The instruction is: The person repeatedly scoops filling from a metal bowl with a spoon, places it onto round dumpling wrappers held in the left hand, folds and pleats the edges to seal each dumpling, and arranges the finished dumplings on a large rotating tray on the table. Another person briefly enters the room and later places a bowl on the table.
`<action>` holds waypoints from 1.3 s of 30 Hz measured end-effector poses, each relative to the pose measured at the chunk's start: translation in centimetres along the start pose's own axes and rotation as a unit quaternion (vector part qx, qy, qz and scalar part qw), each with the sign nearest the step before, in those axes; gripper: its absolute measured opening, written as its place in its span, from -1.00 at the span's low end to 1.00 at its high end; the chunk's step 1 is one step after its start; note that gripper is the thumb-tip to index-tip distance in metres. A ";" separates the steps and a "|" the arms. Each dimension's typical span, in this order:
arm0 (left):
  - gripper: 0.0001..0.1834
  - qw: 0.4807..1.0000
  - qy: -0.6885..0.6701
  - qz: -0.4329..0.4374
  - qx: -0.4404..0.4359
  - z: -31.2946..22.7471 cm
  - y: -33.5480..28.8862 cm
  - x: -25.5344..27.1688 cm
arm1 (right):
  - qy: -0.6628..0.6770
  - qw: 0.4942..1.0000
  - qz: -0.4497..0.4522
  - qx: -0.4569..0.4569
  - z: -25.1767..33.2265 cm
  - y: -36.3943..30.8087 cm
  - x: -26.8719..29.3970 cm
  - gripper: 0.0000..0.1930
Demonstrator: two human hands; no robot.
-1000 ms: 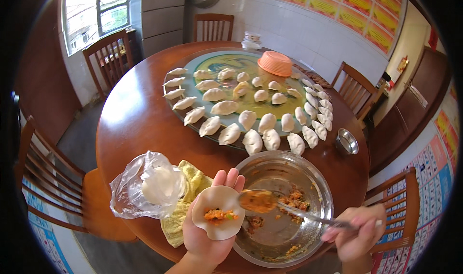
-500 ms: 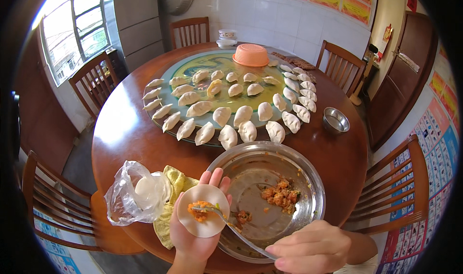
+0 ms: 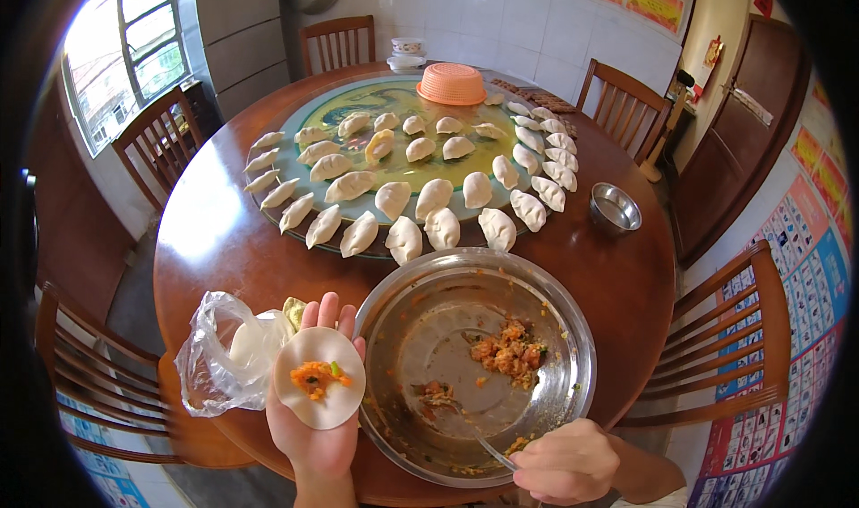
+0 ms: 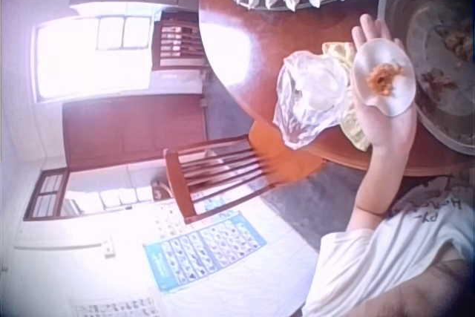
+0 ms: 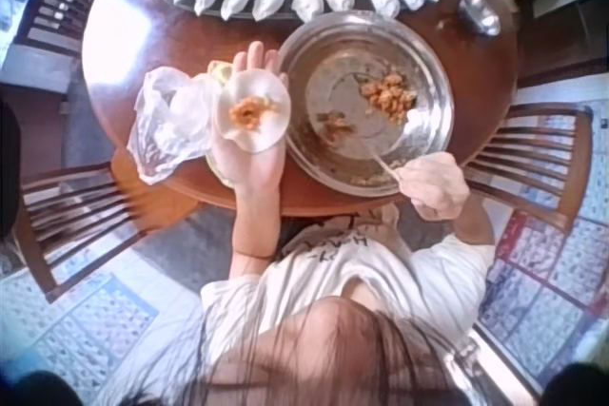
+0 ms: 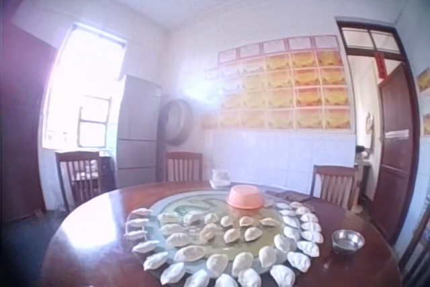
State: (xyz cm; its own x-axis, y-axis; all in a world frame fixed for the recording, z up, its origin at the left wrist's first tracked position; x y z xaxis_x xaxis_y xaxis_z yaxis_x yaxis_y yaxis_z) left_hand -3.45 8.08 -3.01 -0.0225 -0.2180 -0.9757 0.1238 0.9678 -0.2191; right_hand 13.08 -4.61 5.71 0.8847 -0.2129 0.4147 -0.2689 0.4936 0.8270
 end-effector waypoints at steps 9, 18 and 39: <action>-0.44 1.000 -0.014 -0.006 -0.004 0.1 0.1 -0.1 | 0.033 0.999 0.018 -0.010 -0.5 -0.6 -0.2 -0.86; -0.40 0.993 0.106 -0.019 -0.046 0.3 0.2 0.3 | 0.135 0.809 -0.165 -0.548 -11.8 -4.2 2.4 -0.66; -0.42 0.993 0.103 -0.011 -0.056 0.3 0.1 0.1 | 0.117 0.845 -0.187 -0.487 -11.6 -1.7 3.4 -0.67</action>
Point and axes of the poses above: each hand's wrist, its own y-axis towards the middle knuckle, its own x-axis out of the back of the hand, z = x × y, the point moved 10 cm from there along y, towards the middle knuckle, and after that the axes turned 15 degrees about -z, right-handed, at the moved point
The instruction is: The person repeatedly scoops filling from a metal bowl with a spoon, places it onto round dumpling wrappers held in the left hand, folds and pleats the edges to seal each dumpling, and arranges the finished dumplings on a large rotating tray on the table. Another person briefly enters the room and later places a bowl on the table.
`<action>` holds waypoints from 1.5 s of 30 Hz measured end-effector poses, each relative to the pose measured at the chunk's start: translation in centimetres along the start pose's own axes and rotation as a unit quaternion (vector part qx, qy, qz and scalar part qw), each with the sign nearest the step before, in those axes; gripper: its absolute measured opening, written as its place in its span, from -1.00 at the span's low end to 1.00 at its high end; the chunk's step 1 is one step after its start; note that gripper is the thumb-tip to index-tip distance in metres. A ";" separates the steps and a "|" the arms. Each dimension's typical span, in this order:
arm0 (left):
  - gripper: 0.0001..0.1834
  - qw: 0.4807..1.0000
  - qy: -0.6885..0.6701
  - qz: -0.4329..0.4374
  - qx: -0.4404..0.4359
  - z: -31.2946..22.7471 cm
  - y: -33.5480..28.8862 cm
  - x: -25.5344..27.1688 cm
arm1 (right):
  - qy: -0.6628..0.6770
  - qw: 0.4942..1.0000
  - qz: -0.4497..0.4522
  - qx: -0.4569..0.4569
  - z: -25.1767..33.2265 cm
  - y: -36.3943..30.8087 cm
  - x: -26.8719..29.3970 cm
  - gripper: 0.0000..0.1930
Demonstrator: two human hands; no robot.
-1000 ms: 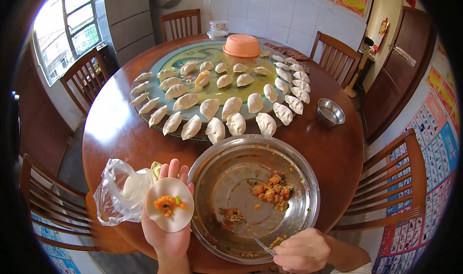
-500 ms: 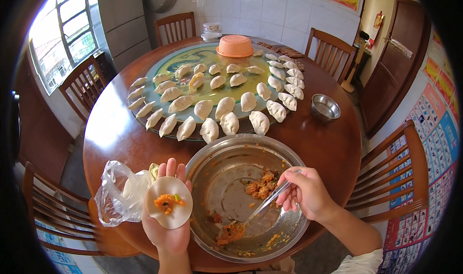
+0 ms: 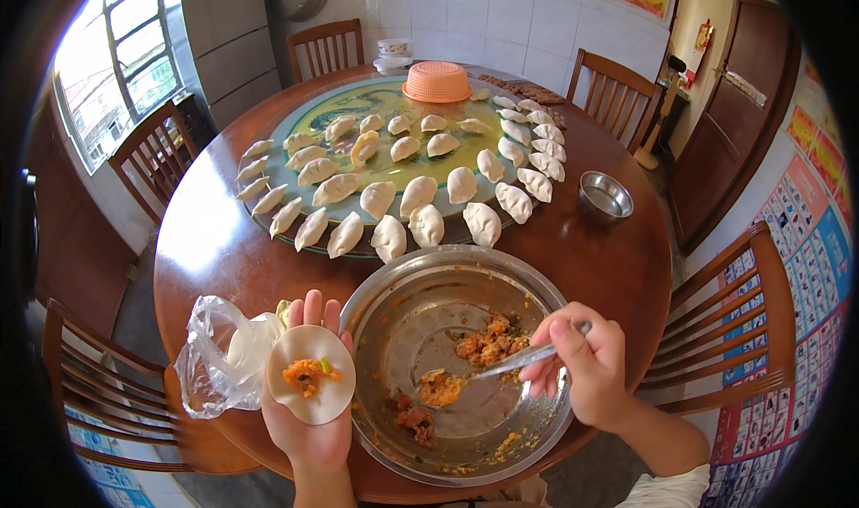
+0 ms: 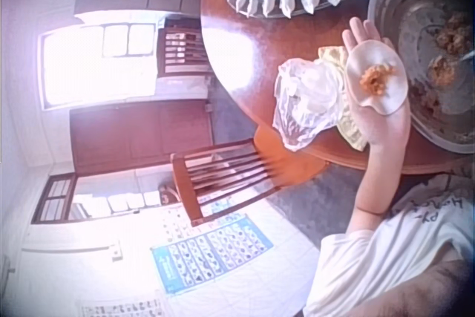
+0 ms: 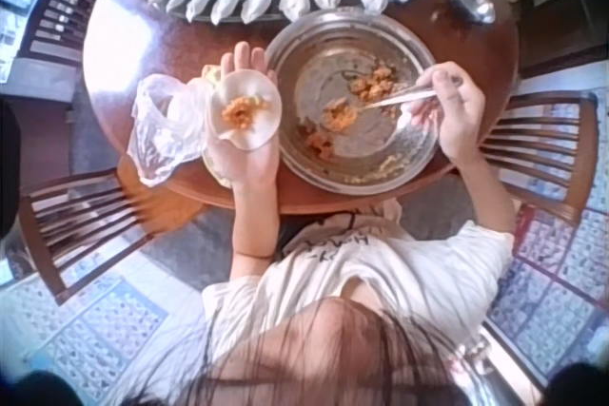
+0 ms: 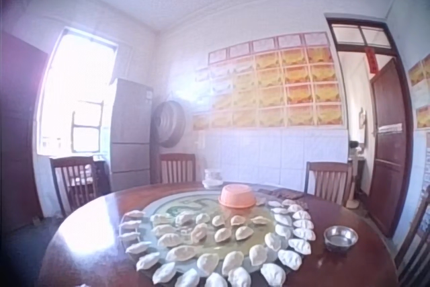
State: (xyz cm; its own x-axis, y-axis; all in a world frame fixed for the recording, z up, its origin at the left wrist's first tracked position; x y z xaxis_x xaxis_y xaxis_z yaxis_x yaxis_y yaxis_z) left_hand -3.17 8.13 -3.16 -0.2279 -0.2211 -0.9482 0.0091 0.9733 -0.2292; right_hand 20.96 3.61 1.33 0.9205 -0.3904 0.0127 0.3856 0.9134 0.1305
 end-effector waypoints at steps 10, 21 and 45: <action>-0.42 1.000 0.024 -0.012 -0.014 -0.1 0.0 0.0 | -0.055 0.975 0.159 0.147 1.9 -2.2 -5.1 -0.72; -0.41 1.000 0.014 -0.007 -0.006 0.0 0.0 0.1 | 0.043 0.984 0.045 -0.168 -3.4 0.8 -2.5 -0.72; -0.45 0.997 -0.082 -0.013 0.010 0.2 -0.3 -0.3 | -0.072 0.966 0.059 0.242 2.1 -3.0 1.6 -0.77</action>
Point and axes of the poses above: each hand's wrist, its own y-axis towards the middle knuckle, its own x-axis out of the back of the hand, z = x × y, the point moved 10 cm from there along y, towards the middle knuckle, and after that the axes turned 15 degrees about -z, right-handed, at the moved point
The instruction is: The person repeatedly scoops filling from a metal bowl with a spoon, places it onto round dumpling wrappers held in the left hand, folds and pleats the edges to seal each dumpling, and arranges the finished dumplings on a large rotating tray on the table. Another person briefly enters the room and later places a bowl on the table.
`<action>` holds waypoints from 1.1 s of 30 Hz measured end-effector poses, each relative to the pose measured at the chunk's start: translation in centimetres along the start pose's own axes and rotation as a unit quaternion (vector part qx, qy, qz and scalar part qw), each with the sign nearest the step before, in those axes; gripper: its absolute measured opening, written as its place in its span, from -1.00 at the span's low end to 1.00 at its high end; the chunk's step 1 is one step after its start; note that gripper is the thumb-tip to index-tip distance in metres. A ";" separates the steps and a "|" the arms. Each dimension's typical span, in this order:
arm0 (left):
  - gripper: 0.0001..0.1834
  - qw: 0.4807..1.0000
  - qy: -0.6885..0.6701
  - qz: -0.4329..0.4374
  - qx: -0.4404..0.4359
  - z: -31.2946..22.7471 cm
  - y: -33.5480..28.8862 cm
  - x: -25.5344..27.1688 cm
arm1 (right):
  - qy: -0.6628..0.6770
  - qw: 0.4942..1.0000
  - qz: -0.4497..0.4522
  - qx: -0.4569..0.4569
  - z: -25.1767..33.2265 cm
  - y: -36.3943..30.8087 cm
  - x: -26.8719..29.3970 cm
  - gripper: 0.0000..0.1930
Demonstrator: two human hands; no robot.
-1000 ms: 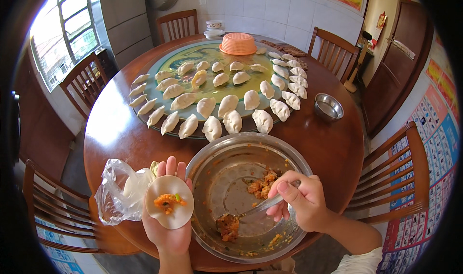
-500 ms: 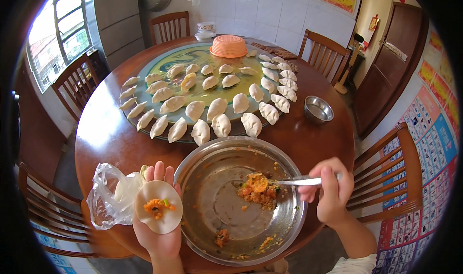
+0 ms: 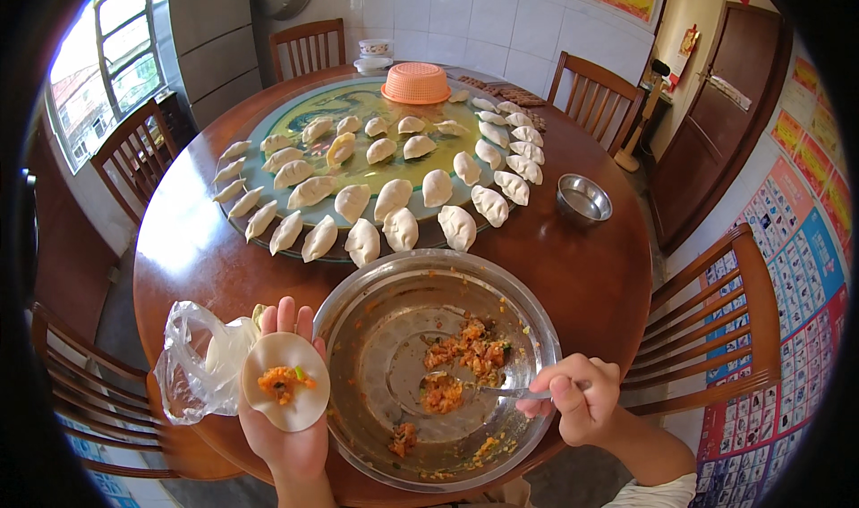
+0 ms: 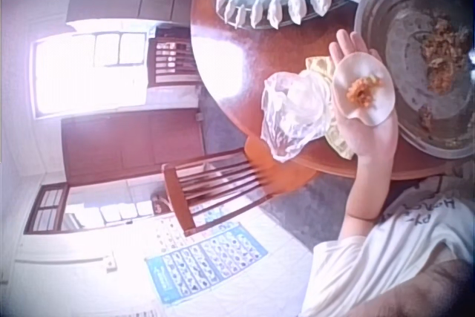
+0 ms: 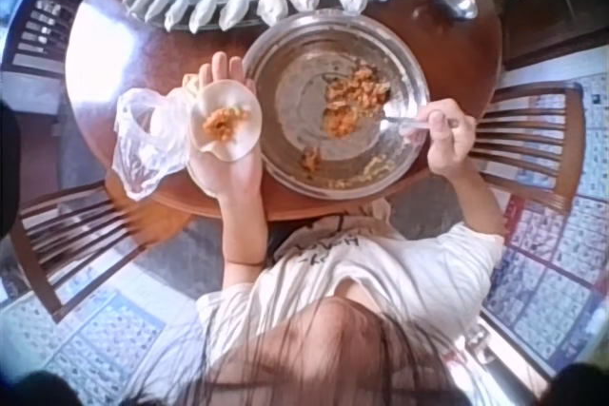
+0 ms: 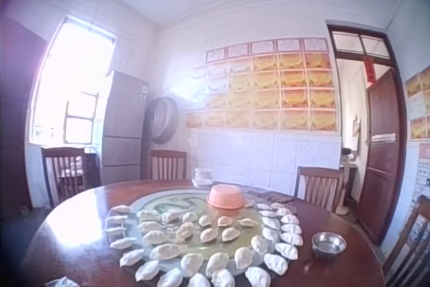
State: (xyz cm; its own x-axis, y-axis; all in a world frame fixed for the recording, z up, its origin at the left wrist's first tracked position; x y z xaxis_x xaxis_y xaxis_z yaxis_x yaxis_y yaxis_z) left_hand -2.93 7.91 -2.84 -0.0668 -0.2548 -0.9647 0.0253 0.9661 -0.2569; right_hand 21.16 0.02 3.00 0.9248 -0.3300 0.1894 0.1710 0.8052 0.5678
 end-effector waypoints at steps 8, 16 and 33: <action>-0.45 1.000 0.014 0.004 0.004 0.1 0.0 0.2 | 0.091 0.964 0.006 -0.252 -3.8 -0.3 -0.6 -0.68; -0.47 0.999 0.028 0.018 0.005 0.1 0.1 0.2 | 0.123 0.960 0.023 -0.250 -2.7 0.0 -1.6 -0.72; -0.42 0.990 0.141 -0.014 -0.011 0.5 0.0 0.4 | 0.163 0.924 -0.156 -0.308 -3.5 2.4 0.5 -0.72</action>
Point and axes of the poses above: each hand's wrist, its own y-axis towards the middle knuckle, its own x-axis out of the back of the hand, z = x × y, the point moved 10 cm from there along y, towards the middle knuckle, and after that the axes turned 15 degrees about -z, right-handed, at the moved point
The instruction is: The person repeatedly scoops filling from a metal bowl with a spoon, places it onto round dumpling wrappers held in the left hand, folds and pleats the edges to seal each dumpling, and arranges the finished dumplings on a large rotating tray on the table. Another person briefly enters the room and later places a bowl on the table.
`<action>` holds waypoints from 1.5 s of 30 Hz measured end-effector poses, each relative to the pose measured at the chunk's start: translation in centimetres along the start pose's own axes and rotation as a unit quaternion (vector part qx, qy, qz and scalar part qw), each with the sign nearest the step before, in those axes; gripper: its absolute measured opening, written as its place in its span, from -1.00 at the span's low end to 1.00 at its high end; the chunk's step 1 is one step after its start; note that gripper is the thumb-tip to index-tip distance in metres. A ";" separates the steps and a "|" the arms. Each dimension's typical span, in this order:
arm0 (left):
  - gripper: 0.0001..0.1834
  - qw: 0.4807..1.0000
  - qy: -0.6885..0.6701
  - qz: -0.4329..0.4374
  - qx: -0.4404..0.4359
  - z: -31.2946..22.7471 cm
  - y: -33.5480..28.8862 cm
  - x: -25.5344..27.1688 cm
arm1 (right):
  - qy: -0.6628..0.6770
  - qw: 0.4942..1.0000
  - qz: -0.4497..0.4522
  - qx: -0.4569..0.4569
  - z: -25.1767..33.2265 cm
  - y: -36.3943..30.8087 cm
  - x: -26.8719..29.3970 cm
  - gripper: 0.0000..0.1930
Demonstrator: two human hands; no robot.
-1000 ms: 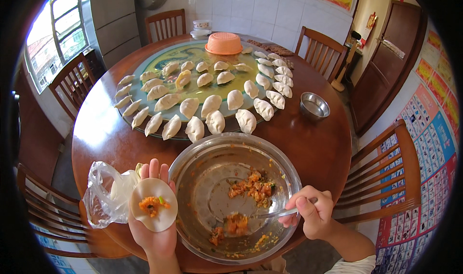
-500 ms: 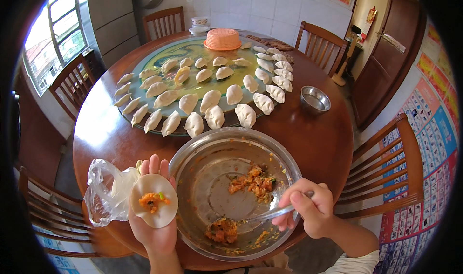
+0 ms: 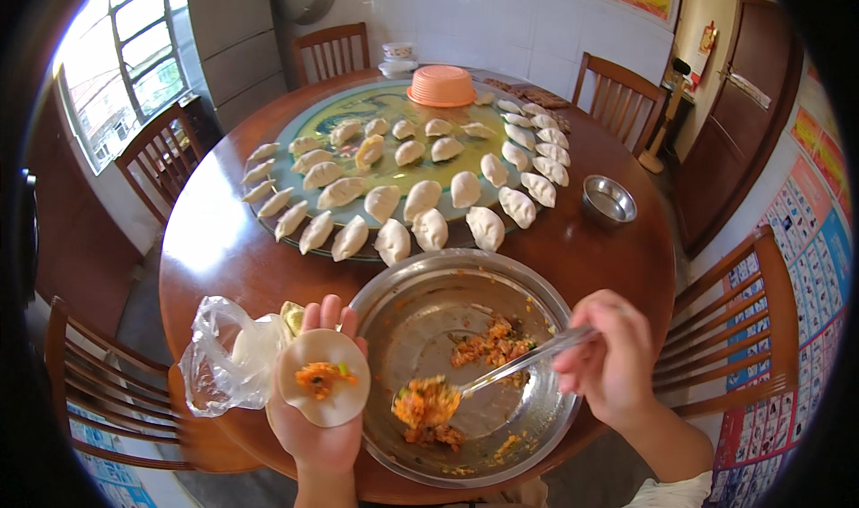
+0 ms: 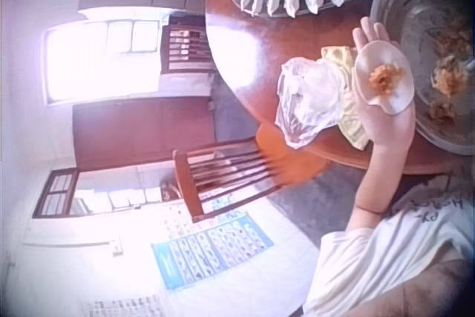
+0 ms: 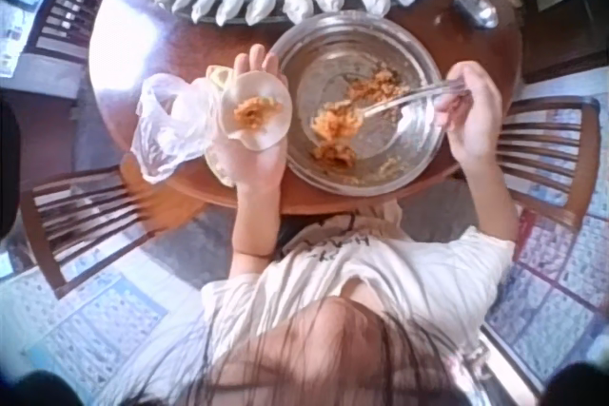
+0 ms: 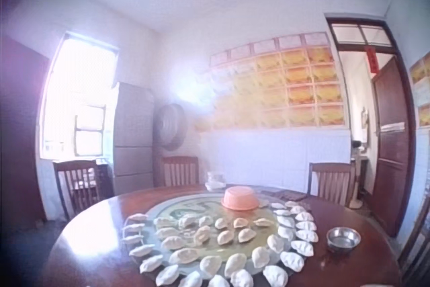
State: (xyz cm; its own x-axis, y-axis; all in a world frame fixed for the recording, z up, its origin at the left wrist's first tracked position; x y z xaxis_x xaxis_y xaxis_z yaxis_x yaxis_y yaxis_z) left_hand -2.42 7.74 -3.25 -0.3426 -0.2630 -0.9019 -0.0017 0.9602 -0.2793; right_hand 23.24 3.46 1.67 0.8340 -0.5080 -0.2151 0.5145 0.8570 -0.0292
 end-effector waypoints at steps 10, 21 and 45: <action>-0.44 0.991 -0.068 0.025 0.113 2.0 -0.6 -0.4 | -0.068 0.691 0.416 0.587 7.6 -15.5 -9.1 -0.84; -0.44 0.989 -0.070 0.022 0.125 2.4 -0.7 -0.4 | -0.085 0.735 0.394 0.545 7.5 -14.3 -8.6 -0.79; -0.48 0.998 -0.052 0.008 0.023 -2.1 2.5 -1.7 | 0.152 0.881 -0.127 0.429 8.7 -2.2 1.9 -0.71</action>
State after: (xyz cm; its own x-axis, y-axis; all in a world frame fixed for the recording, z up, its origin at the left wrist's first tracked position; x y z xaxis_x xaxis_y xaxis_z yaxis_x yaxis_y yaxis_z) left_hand -3.83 10.76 -1.73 -0.2435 -0.2573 -0.9351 0.0477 0.9598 -0.2765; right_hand 25.44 -0.14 9.85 0.6459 -0.5157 -0.5629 0.7463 0.2715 0.6077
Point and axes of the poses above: each hand's wrist, its own y-axis towards the middle knuckle, its own x-axis out of the back of the hand, z = x × y, the point moved 10 cm from there along y, towards the middle knuckle, and after that the axes turned 15 degrees about -z, right-handed, at the moved point
